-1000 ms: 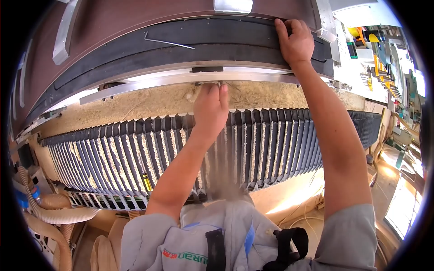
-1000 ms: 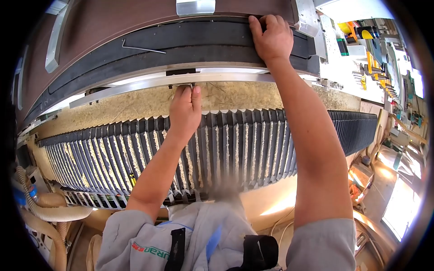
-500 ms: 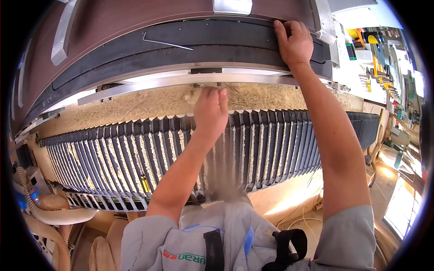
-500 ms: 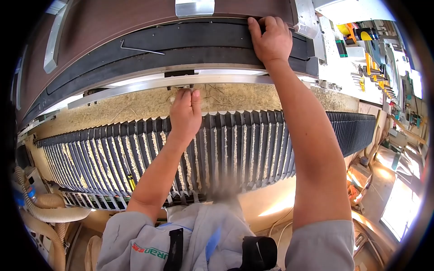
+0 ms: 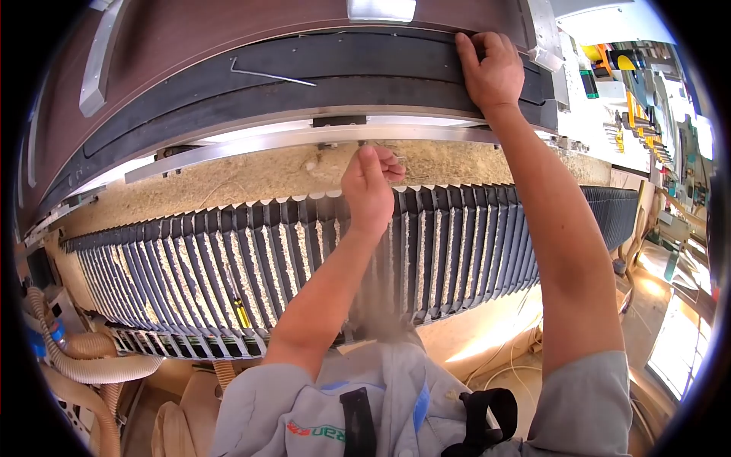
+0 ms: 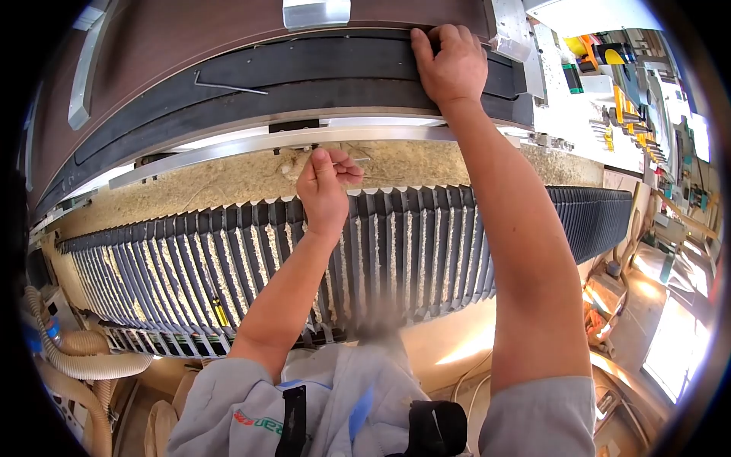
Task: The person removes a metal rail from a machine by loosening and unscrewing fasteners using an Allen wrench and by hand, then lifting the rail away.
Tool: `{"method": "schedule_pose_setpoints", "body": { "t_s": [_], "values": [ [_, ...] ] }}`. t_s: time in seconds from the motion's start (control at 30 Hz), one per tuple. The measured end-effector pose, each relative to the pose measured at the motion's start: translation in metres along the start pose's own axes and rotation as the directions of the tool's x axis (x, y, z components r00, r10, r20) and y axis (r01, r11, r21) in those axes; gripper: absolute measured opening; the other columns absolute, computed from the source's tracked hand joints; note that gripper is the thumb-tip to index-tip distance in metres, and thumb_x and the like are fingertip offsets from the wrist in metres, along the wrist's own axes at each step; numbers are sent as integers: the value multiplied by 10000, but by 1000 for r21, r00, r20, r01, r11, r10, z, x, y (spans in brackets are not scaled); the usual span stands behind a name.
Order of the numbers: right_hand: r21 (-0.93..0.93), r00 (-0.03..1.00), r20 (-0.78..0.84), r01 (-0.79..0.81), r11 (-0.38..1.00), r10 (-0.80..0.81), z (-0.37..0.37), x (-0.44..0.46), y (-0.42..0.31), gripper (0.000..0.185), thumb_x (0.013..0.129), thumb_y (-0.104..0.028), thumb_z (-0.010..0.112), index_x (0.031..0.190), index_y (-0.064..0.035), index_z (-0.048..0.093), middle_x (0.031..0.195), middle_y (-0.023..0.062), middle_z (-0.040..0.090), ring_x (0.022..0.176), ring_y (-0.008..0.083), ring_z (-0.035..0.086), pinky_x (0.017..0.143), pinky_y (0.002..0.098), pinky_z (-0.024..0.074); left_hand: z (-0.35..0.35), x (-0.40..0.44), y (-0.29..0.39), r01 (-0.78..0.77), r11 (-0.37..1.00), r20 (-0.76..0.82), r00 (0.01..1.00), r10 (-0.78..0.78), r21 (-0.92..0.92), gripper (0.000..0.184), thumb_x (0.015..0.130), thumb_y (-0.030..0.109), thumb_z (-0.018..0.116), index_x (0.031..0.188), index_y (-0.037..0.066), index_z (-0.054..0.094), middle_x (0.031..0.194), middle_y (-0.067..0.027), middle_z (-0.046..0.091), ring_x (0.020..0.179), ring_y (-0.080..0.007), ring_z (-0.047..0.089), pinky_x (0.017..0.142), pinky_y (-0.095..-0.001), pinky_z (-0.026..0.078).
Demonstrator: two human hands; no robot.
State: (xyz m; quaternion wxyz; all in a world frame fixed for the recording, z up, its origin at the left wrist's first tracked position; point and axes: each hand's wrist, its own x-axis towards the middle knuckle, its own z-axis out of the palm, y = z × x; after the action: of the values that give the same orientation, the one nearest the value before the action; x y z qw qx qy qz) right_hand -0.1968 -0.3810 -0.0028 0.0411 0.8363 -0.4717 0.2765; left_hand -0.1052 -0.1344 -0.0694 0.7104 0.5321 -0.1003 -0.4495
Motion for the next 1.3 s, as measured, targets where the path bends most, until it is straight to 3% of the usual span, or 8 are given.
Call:
{"method": "schedule_pose_setpoints", "body": {
  "t_s": [0.3,0.4,0.57,0.73,0.9,0.93,1.2,1.3],
  "values": [
    [8,999,12,-36,999,36,2,-1,-1,302,911,-416,696,856,-118,707,935,68,677,940,318,638,845,439,493,23,-1,-9,-94,952,-255,952,172,292,701,1079,612,319,948,7,648,904,-82,697,953,-237,669,944,-345,479],
    [26,1000,9,-29,999,28,2,-1,0,293,905,-410,701,855,-121,701,934,68,676,942,319,638,843,439,493,43,3,-26,39,971,-320,940,-116,-238,785,1018,726,289,831,23,584,882,-78,688,918,-243,681,928,-363,493],
    [6,1000,-11,-14,1000,14,4,0,2,285,898,-402,709,849,-123,687,932,68,673,939,319,638,844,441,494,68,5,-4,129,929,-423,862,-279,-348,708,984,777,248,667,143,240,635,5,282,591,-171,294,802,-397,534],
    [-20,999,-32,12,1000,-13,2,-1,0,288,906,-387,713,872,-101,699,930,70,679,907,312,648,801,431,512,77,-7,62,344,541,-105,765,-636,-767,642,1061,652,259,752,103,383,634,-7,398,569,-171,382,729,-398,528],
    [-3,1000,0,-19,1000,19,2,0,-1,258,894,-374,712,851,-121,686,926,63,670,932,312,637,834,438,499,4,-8,97,463,-54,405,705,-582,-885,436,1137,305,288,1101,-47,544,794,-81,629,720,-222,642,803,-399,598],
    [-1,1000,-3,-15,1000,15,1,1,-1,255,894,-371,712,851,-121,686,926,62,670,931,311,637,833,438,499,-15,-13,101,477,-50,433,742,-512,-877,297,1069,54,371,1308,-84,478,967,-152,706,870,-234,720,926,-390,623],
    [-6,1000,4,-19,1000,19,1,-1,-3,249,898,-361,710,858,-116,688,937,57,676,936,304,638,831,431,495,-35,-16,90,164,658,-117,925,-362,-735,258,1047,46,443,1267,-65,521,1032,-161,719,926,-226,731,1032,-433,580],
    [-3,999,19,-27,1000,27,1,0,-3,252,901,-362,708,857,-114,688,935,56,676,936,305,638,833,430,493,-60,-4,19,416,623,75,864,-497,-663,173,1081,154,460,1071,38,588,849,-53,675,673,-126,631,697,-313,566]
  ]
}}
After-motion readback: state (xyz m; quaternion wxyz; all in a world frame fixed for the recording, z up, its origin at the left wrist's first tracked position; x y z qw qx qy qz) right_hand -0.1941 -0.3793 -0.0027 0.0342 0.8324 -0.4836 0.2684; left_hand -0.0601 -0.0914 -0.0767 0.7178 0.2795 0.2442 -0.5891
